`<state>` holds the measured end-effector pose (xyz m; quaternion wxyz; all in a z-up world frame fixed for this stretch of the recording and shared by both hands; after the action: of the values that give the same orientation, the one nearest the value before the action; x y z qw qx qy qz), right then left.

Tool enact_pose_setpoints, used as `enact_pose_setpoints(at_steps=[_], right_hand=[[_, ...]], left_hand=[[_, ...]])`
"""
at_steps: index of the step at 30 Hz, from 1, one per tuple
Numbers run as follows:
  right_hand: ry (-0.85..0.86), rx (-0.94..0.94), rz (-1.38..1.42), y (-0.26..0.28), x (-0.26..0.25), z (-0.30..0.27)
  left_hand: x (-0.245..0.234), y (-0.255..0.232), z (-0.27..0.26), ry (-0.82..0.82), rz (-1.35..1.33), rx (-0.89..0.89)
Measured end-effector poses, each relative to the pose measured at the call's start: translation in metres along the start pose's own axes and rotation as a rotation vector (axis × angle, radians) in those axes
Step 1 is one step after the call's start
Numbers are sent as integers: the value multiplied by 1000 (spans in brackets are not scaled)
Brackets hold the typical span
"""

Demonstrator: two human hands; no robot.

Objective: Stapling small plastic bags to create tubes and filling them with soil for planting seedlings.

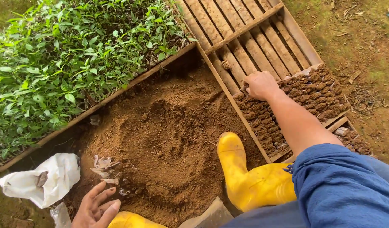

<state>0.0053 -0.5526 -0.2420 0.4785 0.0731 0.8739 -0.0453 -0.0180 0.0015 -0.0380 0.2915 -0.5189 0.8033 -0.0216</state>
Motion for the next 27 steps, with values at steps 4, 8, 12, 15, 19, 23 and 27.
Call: enact_pose_setpoints(at_steps=[4,8,12,15,19,23,27], right_hand=[[7,-42,-41,2,9,-1],[30,-60,6,1,16,-4],[-12,-67,70,-7,23,-6],[-7,13,199,-10,19,-9],[62,141,298,-6,9,-14],[142,156,245,-7,18,-9],[116,144,229,-14,29,-4]], left_hand=[[2,2,-1,-28,-7,24],[4,2,-2,-44,-15,36],[6,-4,-2,-18,18,15],[5,-5,-2,-2,40,0],[7,-7,-8,-22,37,32],[6,-6,-10,-19,53,28],[6,-5,-8,-15,53,48]])
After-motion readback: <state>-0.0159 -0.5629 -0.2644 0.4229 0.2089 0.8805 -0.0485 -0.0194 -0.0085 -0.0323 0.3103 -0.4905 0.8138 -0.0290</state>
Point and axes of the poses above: each hand's wrist, its own z-axis towards the middle knuckle, its own x-axis out of the palm, y = z × x, the point moved 4 cm from there along z, towards the middle knuckle, and after that the axes turned 2 degrees about -x, right-handed, at the moved point
